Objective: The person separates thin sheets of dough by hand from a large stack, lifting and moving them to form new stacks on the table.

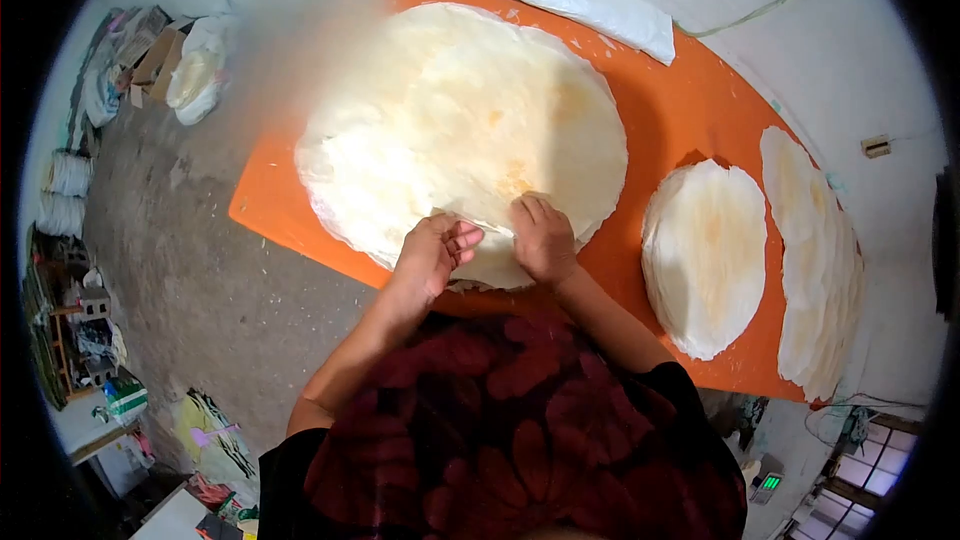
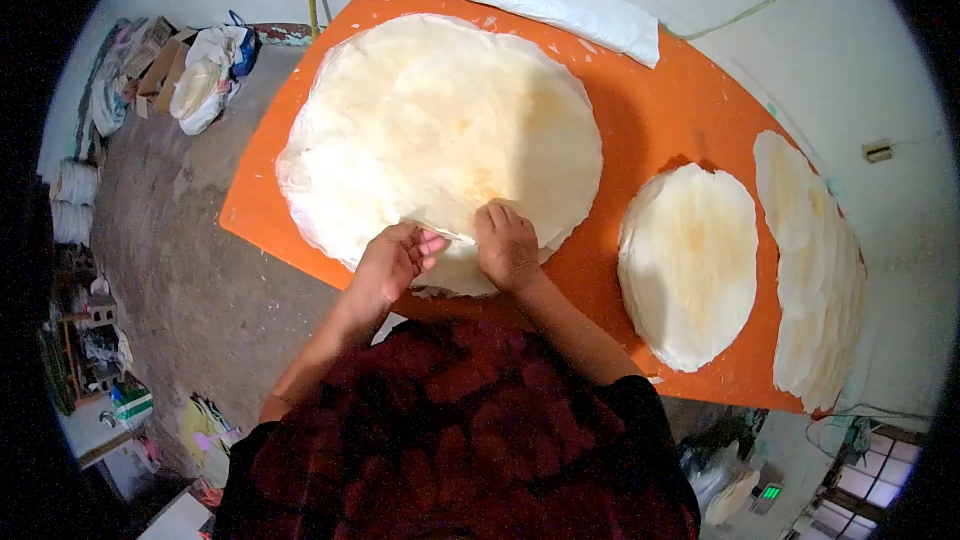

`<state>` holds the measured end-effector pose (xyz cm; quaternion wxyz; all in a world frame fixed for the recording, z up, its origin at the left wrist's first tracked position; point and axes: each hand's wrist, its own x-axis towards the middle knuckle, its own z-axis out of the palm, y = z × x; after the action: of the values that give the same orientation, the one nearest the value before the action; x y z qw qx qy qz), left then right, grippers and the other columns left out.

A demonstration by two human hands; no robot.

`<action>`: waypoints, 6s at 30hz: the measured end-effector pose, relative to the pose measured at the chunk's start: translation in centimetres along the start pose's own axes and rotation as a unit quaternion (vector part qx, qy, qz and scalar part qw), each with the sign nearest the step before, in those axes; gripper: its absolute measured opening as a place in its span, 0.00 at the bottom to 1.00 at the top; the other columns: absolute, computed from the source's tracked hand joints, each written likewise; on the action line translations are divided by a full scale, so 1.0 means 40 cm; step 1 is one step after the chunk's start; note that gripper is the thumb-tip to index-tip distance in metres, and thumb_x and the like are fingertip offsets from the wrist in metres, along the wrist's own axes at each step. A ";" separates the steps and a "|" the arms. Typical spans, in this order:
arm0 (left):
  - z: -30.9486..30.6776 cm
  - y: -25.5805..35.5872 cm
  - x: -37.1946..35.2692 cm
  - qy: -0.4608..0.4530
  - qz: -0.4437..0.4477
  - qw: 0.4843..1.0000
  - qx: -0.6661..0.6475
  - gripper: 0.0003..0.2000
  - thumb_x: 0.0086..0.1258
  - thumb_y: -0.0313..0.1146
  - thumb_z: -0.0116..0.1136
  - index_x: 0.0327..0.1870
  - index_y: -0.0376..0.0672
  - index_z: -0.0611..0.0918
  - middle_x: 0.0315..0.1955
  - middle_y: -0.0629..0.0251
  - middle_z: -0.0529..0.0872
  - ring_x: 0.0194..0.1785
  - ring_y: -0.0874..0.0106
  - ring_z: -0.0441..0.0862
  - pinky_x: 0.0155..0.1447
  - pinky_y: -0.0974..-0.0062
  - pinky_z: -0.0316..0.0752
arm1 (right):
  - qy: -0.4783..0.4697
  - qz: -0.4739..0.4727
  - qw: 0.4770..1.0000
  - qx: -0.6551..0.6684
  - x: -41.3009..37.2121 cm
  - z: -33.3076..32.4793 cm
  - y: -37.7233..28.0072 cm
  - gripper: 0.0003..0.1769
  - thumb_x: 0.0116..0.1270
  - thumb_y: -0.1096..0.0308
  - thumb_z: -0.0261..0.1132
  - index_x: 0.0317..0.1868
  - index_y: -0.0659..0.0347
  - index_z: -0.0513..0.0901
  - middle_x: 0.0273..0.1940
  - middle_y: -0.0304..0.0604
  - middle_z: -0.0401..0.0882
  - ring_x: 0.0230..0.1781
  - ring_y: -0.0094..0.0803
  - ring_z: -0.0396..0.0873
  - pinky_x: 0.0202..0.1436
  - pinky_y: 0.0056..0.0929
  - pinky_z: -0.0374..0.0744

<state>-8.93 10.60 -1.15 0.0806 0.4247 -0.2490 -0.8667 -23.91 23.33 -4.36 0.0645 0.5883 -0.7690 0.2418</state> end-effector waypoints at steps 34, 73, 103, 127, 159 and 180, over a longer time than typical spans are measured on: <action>-0.247 0.203 0.041 0.139 0.144 0.978 -0.053 0.04 0.63 0.26 0.51 0.31 0.42 0.70 0.21 0.64 0.75 0.21 0.74 0.74 0.19 0.80 0.68 | -0.103 -0.089 0.982 -0.135 0.284 0.150 -0.270 0.10 0.48 0.71 0.57 0.33 0.65 0.75 0.28 0.48 0.76 0.29 0.38 0.78 0.25 0.33 0.77; -0.143 0.205 0.133 0.064 0.239 0.962 -0.118 0.04 0.66 0.28 0.45 0.32 0.38 0.70 0.25 0.61 0.78 0.26 0.72 0.76 0.32 0.75 0.76 | -0.108 0.003 0.991 -0.085 0.362 0.179 -0.192 0.05 0.53 0.69 0.55 0.30 0.59 0.73 0.32 0.45 0.75 0.37 0.39 0.76 0.32 0.37 0.76; -0.027 0.076 0.108 -0.049 0.072 0.994 -0.063 0.10 0.68 0.30 0.43 0.45 0.36 0.71 0.35 0.61 0.77 0.41 0.68 0.76 0.48 0.69 0.73 | 0.001 -0.055 0.974 -0.220 0.347 -0.073 0.046 0.01 0.49 0.72 0.56 0.25 0.56 0.73 0.26 0.43 0.74 0.27 0.39 0.77 0.26 0.36 0.75; -0.278 0.191 0.067 0.208 0.210 0.955 0.038 0.05 0.63 0.30 0.52 0.35 0.43 0.71 0.21 0.67 0.73 0.20 0.76 0.71 0.23 0.77 0.69 | -0.181 -0.058 0.980 -0.058 0.306 0.107 -0.264 0.06 0.51 0.73 0.55 0.30 0.64 0.76 0.30 0.49 0.77 0.31 0.40 0.78 0.29 0.37 0.77; -0.072 0.095 0.097 -0.032 0.079 0.994 -0.065 0.12 0.69 0.31 0.42 0.47 0.35 0.73 0.35 0.62 0.78 0.39 0.69 0.77 0.48 0.71 0.74 | 0.169 -0.155 0.952 -0.205 0.543 -0.343 -0.059 0.02 0.52 0.72 0.54 0.25 0.56 0.73 0.22 0.42 0.72 0.26 0.38 0.75 0.27 0.35 0.73; 0.056 0.112 0.221 0.128 0.000 0.991 0.048 0.04 0.63 0.24 0.43 0.30 0.41 0.72 0.18 0.65 0.74 0.18 0.76 0.66 0.21 0.78 0.62 | -0.099 0.008 0.990 -0.100 0.169 0.003 0.090 0.04 0.51 0.72 0.55 0.29 0.61 0.73 0.31 0.44 0.74 0.33 0.40 0.75 0.34 0.35 0.76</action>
<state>-16.52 4.42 -3.92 0.0911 0.5355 -0.2779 -0.7923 -29.29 18.07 -2.93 0.0446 0.5936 -0.7966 0.1051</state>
